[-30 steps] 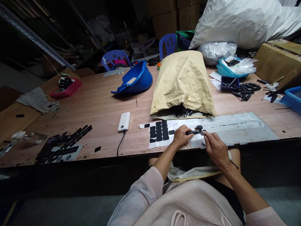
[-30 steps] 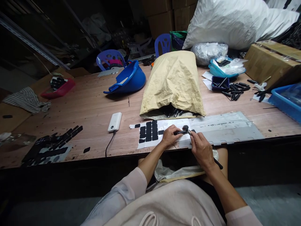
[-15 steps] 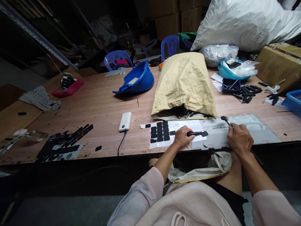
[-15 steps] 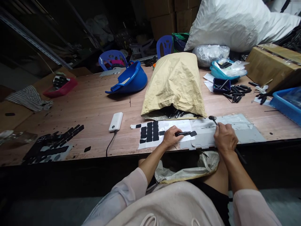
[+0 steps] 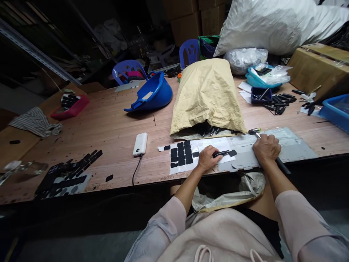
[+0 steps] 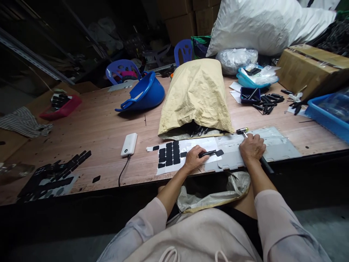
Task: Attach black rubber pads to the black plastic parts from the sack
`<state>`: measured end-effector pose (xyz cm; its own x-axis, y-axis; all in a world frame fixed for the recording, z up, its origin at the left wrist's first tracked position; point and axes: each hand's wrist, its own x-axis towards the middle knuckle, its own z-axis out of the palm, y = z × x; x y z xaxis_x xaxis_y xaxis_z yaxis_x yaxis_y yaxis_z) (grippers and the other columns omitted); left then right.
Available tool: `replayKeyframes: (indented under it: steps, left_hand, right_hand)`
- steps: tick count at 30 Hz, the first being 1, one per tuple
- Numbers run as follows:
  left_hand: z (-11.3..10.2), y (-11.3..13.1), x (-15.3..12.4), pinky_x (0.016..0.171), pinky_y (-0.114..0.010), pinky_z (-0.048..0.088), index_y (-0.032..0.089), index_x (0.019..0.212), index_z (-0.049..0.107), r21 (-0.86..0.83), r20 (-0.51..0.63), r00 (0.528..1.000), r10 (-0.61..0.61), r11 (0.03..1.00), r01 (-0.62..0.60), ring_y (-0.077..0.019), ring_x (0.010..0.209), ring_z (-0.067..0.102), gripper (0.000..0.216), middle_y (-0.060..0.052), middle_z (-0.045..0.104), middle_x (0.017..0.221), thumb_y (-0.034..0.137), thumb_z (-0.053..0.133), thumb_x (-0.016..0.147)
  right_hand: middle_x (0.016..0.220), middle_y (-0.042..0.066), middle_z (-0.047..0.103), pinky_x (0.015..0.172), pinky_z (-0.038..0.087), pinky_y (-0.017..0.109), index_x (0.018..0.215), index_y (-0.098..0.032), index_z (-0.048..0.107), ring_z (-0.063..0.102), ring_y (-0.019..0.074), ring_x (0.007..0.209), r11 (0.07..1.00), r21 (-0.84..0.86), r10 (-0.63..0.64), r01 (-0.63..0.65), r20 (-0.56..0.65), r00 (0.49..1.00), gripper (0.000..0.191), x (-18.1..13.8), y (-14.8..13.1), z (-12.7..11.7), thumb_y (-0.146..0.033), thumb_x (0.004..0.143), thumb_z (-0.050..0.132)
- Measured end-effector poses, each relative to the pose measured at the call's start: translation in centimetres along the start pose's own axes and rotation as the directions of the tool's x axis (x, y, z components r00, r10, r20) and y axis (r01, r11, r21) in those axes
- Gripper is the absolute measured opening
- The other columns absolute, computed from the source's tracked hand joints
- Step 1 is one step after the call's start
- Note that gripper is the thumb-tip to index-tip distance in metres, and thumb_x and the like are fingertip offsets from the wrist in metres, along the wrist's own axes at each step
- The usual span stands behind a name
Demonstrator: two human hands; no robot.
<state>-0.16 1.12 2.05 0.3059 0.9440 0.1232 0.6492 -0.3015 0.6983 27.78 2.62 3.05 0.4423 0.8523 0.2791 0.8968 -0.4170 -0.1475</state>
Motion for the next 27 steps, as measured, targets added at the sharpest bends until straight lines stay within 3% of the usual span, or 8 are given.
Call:
replayKeyframes:
  steps: [4, 8, 10, 12, 17, 19, 24, 27]
  left_hand:
    - [-0.3, 1.2, -3.6, 0.077, -0.03, 0.054, 0.02, 0.103, 0.077, -0.129, 0.029, 0.991, 0.129, 0.984, -0.124, -0.0181, 0.081, 0.066, 0.019, -0.005, 0.074, 0.095, 0.036, 0.076, 0.093]
    - [0.2, 2.0, -9.5, 0.08, -0.029, 0.056, 0.02, 0.114, 0.077, -0.237, 0.262, 0.921, 0.287, 0.945, -0.227, -0.0189, 0.085, 0.073, 0.029, -0.007, 0.08, 0.1, 0.043, 0.066, 0.101]
    - [0.8, 1.6, -11.7, 0.085, -0.03, 0.058, 0.021, 0.117, 0.077, -0.15, 0.38, 0.906, 0.188, 0.979, -0.14, -0.0209, 0.093, 0.076, 0.027, -0.008, 0.082, 0.106, 0.04, 0.064, 0.102]
    - [1.5, 0.8, -12.7, 0.091, -0.033, 0.059, 0.022, 0.119, 0.077, 0.04, 0.447, 0.893, -0.049, 0.999, 0.034, -0.0243, 0.101, 0.077, 0.027, -0.009, 0.082, 0.113, 0.037, 0.061, 0.103]
    - [3.0, -1.7, -12.5, 0.102, -0.04, 0.058, 0.019, 0.122, 0.077, 0.462, 0.458, 0.706, -0.54, 0.823, 0.329, -0.0319, 0.122, 0.075, 0.03, -0.016, 0.079, 0.126, 0.031, 0.058, 0.103]
    - [3.6, -2.3, -12.2, 0.106, -0.04, 0.057, 0.02, 0.129, 0.075, 0.5, 0.44, 0.691, -0.574, 0.796, 0.342, -0.0319, 0.127, 0.073, 0.034, -0.017, 0.078, 0.131, 0.024, 0.06, 0.099]
    - [4.2, -2.3, -12.3, 0.106, -0.044, 0.058, 0.025, 0.132, 0.074, 0.444, 0.363, 0.793, -0.489, 0.839, 0.314, -0.0348, 0.124, 0.074, 0.047, -0.015, 0.08, 0.123, 0.012, 0.067, 0.088]
    - [3.2, -1.0, -12.5, 0.101, -0.047, 0.06, 0.021, 0.118, 0.08, 0.434, 0.446, 0.76, -0.473, 0.857, 0.278, -0.038, 0.118, 0.076, 0.03, -0.018, 0.081, 0.12, 0.021, 0.068, 0.091]
  right_hand:
    - [0.117, 0.023, 0.063, 0.081, 0.04, 0.04, 0.124, -0.011, 0.072, 0.053, 0.0331, 0.106, 1.0, 0.002, -0.009, 0.009, -0.009, 1.0, 0.039, 0.0, 0.2, 0.0, -0.028, 0.099, 0.048]
    - [0.116, 0.023, 0.063, 0.078, 0.037, 0.04, 0.124, -0.01, 0.072, 0.053, 0.0327, 0.105, 1.0, -0.003, -0.011, 0.011, -0.022, 1.0, 0.041, 0.0, 0.2, 0.3, -0.029, 0.101, 0.043]
    - [0.115, 0.022, 0.063, 0.078, 0.036, 0.039, 0.123, -0.011, 0.072, 0.053, 0.0323, 0.104, 1.0, -0.003, -0.011, 0.011, -0.03, 0.999, 0.039, 0.0, 0.2, 0.5, -0.029, 0.1, 0.045]
    - [0.115, 0.022, 0.063, 0.078, 0.036, 0.039, 0.123, -0.011, 0.071, 0.053, 0.0321, 0.104, 1.0, -0.003, -0.011, 0.011, -0.034, 0.999, 0.039, 0.0, 0.3, 0.6, -0.028, 0.099, 0.046]
    - [0.115, 0.021, 0.063, 0.079, 0.038, 0.038, 0.123, -0.012, 0.071, 0.053, 0.0317, 0.104, 1.0, -0.009, -0.011, 0.01, -0.031, 0.999, 0.038, 0.0, 0.3, 0.6, -0.028, 0.098, 0.048]
    - [0.115, 0.021, 0.063, 0.079, 0.037, 0.038, 0.123, -0.012, 0.071, 0.053, 0.0316, 0.104, 1.0, -0.007, -0.01, 0.01, -0.026, 1.0, 0.038, 0.0, 0.2, 0.4, -0.029, 0.1, 0.045]
    - [0.117, 0.022, 0.064, 0.078, 0.035, 0.039, 0.124, -0.011, 0.071, 0.053, 0.0318, 0.105, 1.0, 0.003, -0.004, 0.004, -0.022, 1.0, 0.04, -0.1, 0.1, 0.2, -0.03, 0.103, 0.043]
    - [0.117, 0.022, 0.064, 0.078, 0.034, 0.039, 0.124, -0.011, 0.071, 0.053, 0.0315, 0.104, 1.0, 0.005, -0.009, 0.009, -0.021, 1.0, 0.039, -0.1, 0.1, 0.2, -0.028, 0.101, 0.045]
